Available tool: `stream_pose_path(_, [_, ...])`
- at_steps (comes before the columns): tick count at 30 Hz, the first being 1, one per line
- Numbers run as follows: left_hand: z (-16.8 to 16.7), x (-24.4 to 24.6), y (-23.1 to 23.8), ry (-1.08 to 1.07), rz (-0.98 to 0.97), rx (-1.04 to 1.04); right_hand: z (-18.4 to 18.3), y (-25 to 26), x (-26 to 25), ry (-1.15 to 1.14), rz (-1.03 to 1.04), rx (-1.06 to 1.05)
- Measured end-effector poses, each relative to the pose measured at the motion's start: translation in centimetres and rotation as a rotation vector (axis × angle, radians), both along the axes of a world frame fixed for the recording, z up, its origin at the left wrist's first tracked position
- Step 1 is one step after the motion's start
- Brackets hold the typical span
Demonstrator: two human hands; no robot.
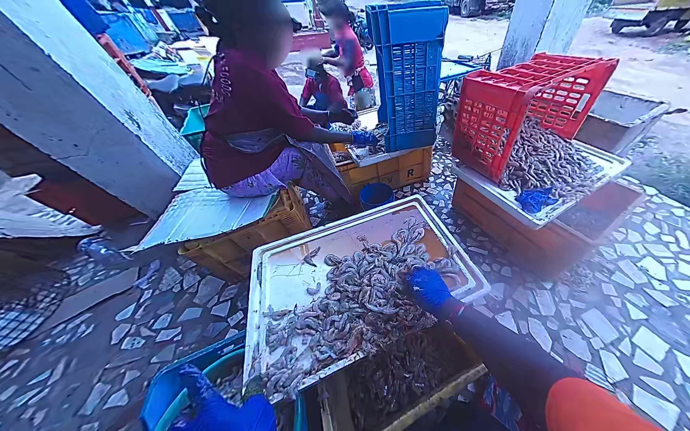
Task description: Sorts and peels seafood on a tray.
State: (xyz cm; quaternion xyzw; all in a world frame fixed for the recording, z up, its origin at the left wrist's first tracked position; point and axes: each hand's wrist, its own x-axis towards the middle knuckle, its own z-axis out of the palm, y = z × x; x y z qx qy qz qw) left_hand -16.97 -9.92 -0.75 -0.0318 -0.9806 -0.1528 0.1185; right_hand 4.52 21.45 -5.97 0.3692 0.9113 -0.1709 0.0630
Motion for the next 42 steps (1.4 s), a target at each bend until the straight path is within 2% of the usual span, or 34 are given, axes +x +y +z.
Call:
stream_pose_path(3, [-0.1,1.8,2.6,-0.215,-0.26,0.101,0.0,-0.4,-0.9,-0.069,0.028,0.061])
stream_pose_path(6, [0.6,4.2,5.9,-0.445,-0.47,-0.054,1.9,-1.4,-0.7,-0.067,0.039,0.102])
stream_pose_path(8, [0.2,5.9,7.7,-0.423,-0.65,-0.11,4.1,-3.1,-0.4,-0.019,0.053,0.081])
stream_pose_path(11, [0.4,8.8,10.0,-0.38,-0.865,-0.08,6.3,-5.7,-0.3,-0.003,0.117,-0.045])
stream_pose_path(14, [-0.1,9.9,11.1,-0.405,-0.847,-0.091,6.2,-5.3,0.0,-0.034,0.076,-0.02])
stream_pose_path(17, [-0.7,8.9,9.7,-0.279,-0.724,0.005,5.5,-2.8,1.6,0.055,-0.028,0.052])
stream_pose_path(20, [-0.4,7.1,8.2,-0.215,-0.614,0.257,6.1,-1.6,2.2,0.079,-0.063,0.009])
stream_pose_path(25, [0.5,5.8,7.7,-0.385,-0.508,0.748,5.1,-3.0,0.7,0.061,0.082,-0.053])
stream_pose_path(27, [0.6,5.9,7.8,-0.444,-0.506,0.792,5.2,-3.6,-0.4,0.077,0.115,-0.024])
stream_pose_path(29, [0.6,6.1,7.7,-0.464,-0.516,0.715,5.8,-3.8,-1.1,0.053,0.116,-0.002])
stream_pose_path(33, [0.9,6.3,7.2,-0.515,-0.568,0.44,5.7,-5.0,-1.3,-0.018,0.039,-0.13])
stream_pose_path(39, [0.6,7.3,7.5,-0.6,-0.765,0.036,4.0,-7.0,-2.8,-0.205,0.085,-0.052])
stream_pose_path(42, [0.7,7.6,7.8,-0.678,-0.831,-0.158,4.0,-6.8,-2.5,-0.165,0.107,-0.056])
